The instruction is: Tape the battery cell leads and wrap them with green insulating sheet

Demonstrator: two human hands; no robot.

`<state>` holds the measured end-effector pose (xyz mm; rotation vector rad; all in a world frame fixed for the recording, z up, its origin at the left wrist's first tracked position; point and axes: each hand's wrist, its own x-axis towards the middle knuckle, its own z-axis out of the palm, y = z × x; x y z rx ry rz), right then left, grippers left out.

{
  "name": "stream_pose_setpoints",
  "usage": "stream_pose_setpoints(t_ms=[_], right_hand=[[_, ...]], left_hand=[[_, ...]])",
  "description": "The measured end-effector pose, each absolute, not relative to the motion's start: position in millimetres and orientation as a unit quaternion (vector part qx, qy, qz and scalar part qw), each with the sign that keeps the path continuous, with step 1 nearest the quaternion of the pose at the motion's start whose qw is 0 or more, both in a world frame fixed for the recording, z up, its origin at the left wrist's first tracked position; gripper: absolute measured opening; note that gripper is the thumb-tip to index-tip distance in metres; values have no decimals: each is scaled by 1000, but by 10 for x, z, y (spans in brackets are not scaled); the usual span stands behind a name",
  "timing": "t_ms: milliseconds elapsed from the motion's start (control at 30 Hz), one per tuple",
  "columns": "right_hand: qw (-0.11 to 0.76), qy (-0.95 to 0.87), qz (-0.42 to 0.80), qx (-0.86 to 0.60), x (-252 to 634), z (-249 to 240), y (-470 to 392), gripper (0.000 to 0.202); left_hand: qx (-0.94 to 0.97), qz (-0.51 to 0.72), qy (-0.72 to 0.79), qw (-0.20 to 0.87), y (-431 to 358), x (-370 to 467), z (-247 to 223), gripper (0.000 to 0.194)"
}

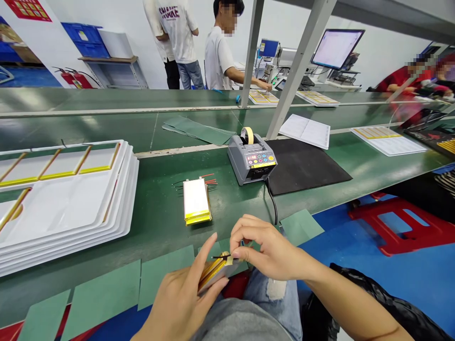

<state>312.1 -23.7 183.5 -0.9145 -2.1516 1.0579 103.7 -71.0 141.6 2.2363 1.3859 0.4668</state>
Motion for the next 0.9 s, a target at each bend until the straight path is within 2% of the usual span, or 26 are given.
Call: stream_pose_setpoints(t_ms=[167,333,467,567,667,767,900], right_hand=[[296,-784,421,-348,3078,1789,-258,11],[271,-720,537,-345,3037,1725,-165,13],[279,-656,606,-352,3022,1648,-121,34],[369,-669,519,-384,3068,1649,-128,24],[482,-691,351,-408,3148,1685,-183,4],[467,-764,224,-384,3200,1684,-275,6],[421,-810,168,-373,3195,1631,-357,9]], left_hand=[[820,211,487,217,-722,1027,1317,72],[833,259,444,204,-724,993,1230,69],[826,260,454,210,-743,991,1279,72],[768,248,528,266,-765,1029,1345,72],[702,237,601,302,-785,1069,1377,67],[663,246,627,327,-797,1095,1378,66],[657,269,627,321,-806,1122,1385,65]])
